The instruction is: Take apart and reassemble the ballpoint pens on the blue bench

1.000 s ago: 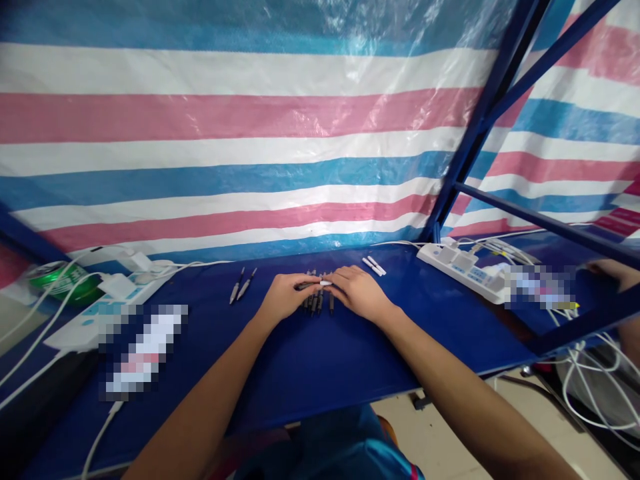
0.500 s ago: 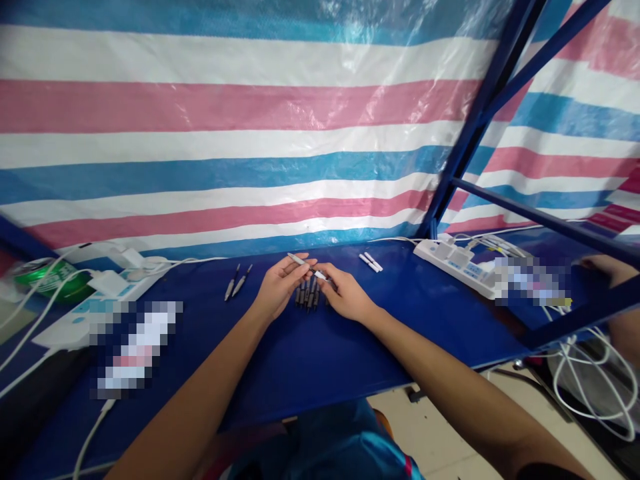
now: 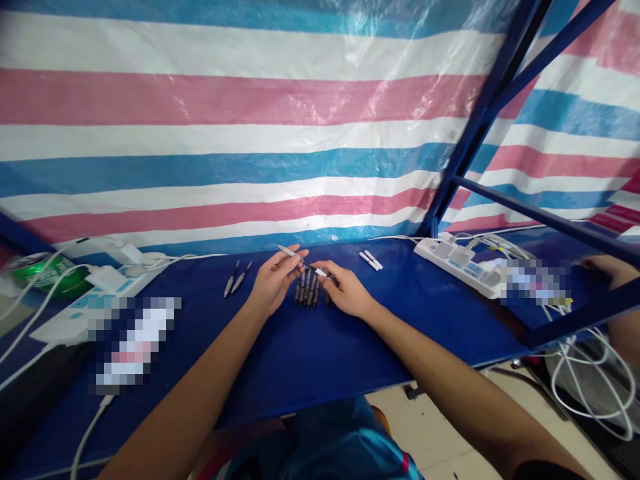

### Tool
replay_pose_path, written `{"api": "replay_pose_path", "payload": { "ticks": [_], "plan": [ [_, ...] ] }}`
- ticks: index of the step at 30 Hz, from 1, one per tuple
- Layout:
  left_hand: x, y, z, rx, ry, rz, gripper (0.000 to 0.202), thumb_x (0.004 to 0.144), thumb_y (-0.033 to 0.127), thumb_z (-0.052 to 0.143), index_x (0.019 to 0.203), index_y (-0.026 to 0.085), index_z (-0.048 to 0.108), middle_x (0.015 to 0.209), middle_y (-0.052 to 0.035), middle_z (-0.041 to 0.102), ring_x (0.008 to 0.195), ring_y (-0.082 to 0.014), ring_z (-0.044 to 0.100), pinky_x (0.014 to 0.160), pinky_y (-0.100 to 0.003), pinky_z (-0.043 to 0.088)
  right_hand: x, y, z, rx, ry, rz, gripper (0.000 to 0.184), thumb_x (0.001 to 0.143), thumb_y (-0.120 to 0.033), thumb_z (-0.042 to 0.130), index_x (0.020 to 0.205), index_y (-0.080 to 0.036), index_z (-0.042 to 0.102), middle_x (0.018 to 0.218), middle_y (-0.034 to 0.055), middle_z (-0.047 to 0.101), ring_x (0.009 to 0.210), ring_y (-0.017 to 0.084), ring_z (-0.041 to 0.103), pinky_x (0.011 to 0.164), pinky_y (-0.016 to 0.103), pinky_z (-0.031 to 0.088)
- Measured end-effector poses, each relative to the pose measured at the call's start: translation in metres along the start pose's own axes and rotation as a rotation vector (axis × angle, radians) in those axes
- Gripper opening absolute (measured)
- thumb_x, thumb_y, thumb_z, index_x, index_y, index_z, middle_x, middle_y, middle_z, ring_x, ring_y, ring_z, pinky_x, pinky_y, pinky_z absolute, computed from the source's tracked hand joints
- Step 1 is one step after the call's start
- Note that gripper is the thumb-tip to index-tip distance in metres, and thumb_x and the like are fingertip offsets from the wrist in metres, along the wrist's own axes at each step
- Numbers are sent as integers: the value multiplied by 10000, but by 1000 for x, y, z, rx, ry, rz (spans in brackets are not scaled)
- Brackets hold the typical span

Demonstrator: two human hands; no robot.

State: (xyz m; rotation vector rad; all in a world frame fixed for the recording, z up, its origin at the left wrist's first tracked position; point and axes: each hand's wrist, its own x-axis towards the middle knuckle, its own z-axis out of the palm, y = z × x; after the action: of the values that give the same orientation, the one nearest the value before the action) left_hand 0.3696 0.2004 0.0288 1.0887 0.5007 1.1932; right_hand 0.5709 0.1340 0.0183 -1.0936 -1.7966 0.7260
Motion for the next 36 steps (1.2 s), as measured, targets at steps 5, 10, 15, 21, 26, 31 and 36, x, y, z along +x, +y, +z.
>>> {"api": "replay_pose_path", "payload": {
  "ticks": [5,10,15,21,26,31,36],
  "plan": [
    [1,0,1,-24,8,-15,388,840,279,882,1193,170,763,1232,-132,765,847,-120,671,877,-301,553,1,3,2,102,1,35,375,1059,-439,533,1378,-256,604,934,32,670,689,172,599,643,309,512],
    [-1,0,4,-60,-1,-63,374,838,303,886,1163,171,759,1214,-133,771,868,-135,687,900,-321,550,0,2,1,69,13,33,368,1062,-436,534,1376,-261,610,874,14,650,641,162,584,605,302,492],
    [-5,-4,8,37,-41,-109,367,819,341,895,1130,176,788,1211,-121,768,957,-177,699,920,-331,534,1,6,1,67,10,25,348,1066,-441,533,1359,-269,610,846,1,628,631,158,586,602,301,498],
    [-4,-7,6,209,-51,-82,363,815,391,886,1106,187,812,1020,-64,765,829,-147,662,814,-294,521,1,5,5,151,4,44,389,1064,-441,550,1405,-257,522,911,14,634,716,171,615,664,313,534],
    [-6,-8,7,238,-165,-60,393,883,426,824,1191,186,775,1122,-105,778,962,-213,712,884,-335,545,-1,-1,4,76,5,63,435,1076,-480,525,1446,-251,518,895,13,654,705,170,598,659,307,499],
    [-5,-8,6,188,-136,-61,378,895,413,819,1188,185,748,1145,-104,780,996,-212,725,954,-359,547,1,4,-1,-71,13,82,444,1075,-549,498,1368,-245,636,810,1,657,672,174,563,641,303,453],
    [-1,0,2,58,-50,-23,378,867,371,854,1166,174,730,1133,-112,773,915,-172,712,930,-347,549,2,5,-2,-85,11,59,431,1083,-573,459,1143,-227,710,867,12,660,761,182,578,716,306,465]
  ]
}}
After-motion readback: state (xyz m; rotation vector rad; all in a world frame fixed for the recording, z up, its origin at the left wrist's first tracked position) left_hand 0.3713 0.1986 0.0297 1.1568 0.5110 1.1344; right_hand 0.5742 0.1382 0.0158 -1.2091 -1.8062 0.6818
